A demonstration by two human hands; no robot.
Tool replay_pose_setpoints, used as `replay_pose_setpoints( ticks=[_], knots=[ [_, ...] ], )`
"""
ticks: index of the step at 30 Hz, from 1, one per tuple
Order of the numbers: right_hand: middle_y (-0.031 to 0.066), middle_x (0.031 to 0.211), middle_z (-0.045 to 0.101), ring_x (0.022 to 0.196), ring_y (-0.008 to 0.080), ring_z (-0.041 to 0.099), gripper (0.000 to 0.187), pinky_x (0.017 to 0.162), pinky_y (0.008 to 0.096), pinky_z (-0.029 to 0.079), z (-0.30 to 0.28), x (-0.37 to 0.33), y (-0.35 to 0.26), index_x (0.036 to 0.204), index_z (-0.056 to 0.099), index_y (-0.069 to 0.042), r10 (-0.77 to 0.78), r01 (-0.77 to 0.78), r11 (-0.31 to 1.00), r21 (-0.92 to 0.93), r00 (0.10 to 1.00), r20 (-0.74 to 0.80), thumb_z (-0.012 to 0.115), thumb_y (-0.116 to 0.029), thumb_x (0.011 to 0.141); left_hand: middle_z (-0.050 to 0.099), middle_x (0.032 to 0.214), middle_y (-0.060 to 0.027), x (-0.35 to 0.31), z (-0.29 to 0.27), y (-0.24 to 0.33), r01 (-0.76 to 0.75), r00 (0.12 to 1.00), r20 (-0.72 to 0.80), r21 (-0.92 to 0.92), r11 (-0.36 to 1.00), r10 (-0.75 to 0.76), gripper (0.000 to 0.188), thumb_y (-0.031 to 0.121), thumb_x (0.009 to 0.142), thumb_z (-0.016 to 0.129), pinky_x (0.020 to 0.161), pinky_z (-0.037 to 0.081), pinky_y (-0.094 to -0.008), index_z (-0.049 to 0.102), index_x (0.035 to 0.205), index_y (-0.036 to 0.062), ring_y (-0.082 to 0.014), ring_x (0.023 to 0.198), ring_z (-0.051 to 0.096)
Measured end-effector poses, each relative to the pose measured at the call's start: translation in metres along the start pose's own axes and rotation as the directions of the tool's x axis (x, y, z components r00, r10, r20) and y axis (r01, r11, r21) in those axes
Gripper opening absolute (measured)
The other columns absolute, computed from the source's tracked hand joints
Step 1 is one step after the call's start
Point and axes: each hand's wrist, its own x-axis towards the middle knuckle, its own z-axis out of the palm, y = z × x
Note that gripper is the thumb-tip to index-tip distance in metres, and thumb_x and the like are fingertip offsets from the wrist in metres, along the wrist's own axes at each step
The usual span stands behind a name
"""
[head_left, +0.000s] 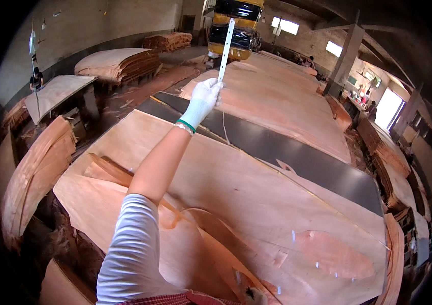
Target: The person sorts, peels, and arranges thin wood veneers by hand and with a small blade, moving them between stacks in a large warehouse.
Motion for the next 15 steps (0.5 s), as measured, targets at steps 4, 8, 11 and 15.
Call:
replay_pose_setpoints(
  ticks=[4, 8, 11, 15],
  knots=[
    [0.019, 0.099, 0.068, 0.09, 0.034, 0.065, 0.034, 0.077, 0.0389, 0.05, 0.002, -0.004, -0.003, 0.102, 0.068, 0.0, -0.045, 0.045, 0.999, -0.002, 0.999, 0.011, 0.068, -0.029, 0.086, 0.055, 0.07, -0.0007, -0.021, -0.004, -0.016, 0.253, 0.962, 0.212, -0.466, 0.848, -0.17, 0.02, 0.029, 0.097, 0.058, 0.049, 0.047, -0.0244, 0.06, 0.097, 0.0089, -0.0136, 0.06, 0.059],
    [0.023, 0.1, 0.064, 0.092, 0.0341, 0.063, 0.034, 0.08, 0.0389, 0.048, 0.005, 0.008, 0.019, 0.105, 0.062, 0.004, -0.136, 0.139, 0.99, -0.01, 0.983, 0.122, 0.062, -0.026, 0.089, 0.063, 0.081, -0.0082, -0.052, 0.009, -0.055, 0.412, 0.904, 0.263, -0.747, 0.521, -0.338, 0.03, 0.037, 0.097, 0.054, 0.057, 0.054, -0.0272, 0.056, 0.1, 0.0063, -0.0188, 0.069, 0.064],
    [0.0228, 0.084, 0.064, 0.082, 0.0388, 0.064, 0.021, 0.068, 0.0419, 0.048, 0.009, 0.013, 0.021, 0.085, 0.063, 0.001, -0.289, 0.291, 0.952, 0.091, 0.957, -0.036, 0.063, -0.02, 0.084, 0.06, 0.076, -0.0089, -0.064, 0.009, -0.091, 0.47, 0.84, 0.369, -0.861, 0.193, -0.398, 0.033, 0.033, 0.098, 0.052, 0.054, 0.054, -0.029, 0.057, 0.103, 0.0009, -0.0197, 0.065, 0.061],
    [0.0214, 0.085, 0.063, 0.085, 0.0408, 0.061, 0.017, 0.073, 0.0433, 0.049, -0.014, 0.025, 0.02, 0.086, 0.063, 0.001, -0.231, 0.227, 0.971, 0.074, 0.971, 0.054, 0.064, -0.016, 0.082, 0.054, 0.063, -0.0037, -0.094, 0.017, -0.091, 0.684, 0.715, 0.54, -0.673, 0.281, -0.445, 0.034, 0.032, 0.098, 0.054, 0.045, 0.044, -0.023, 0.06, 0.107, -0.0003, -0.0095, 0.053, 0.051]
  ],
)
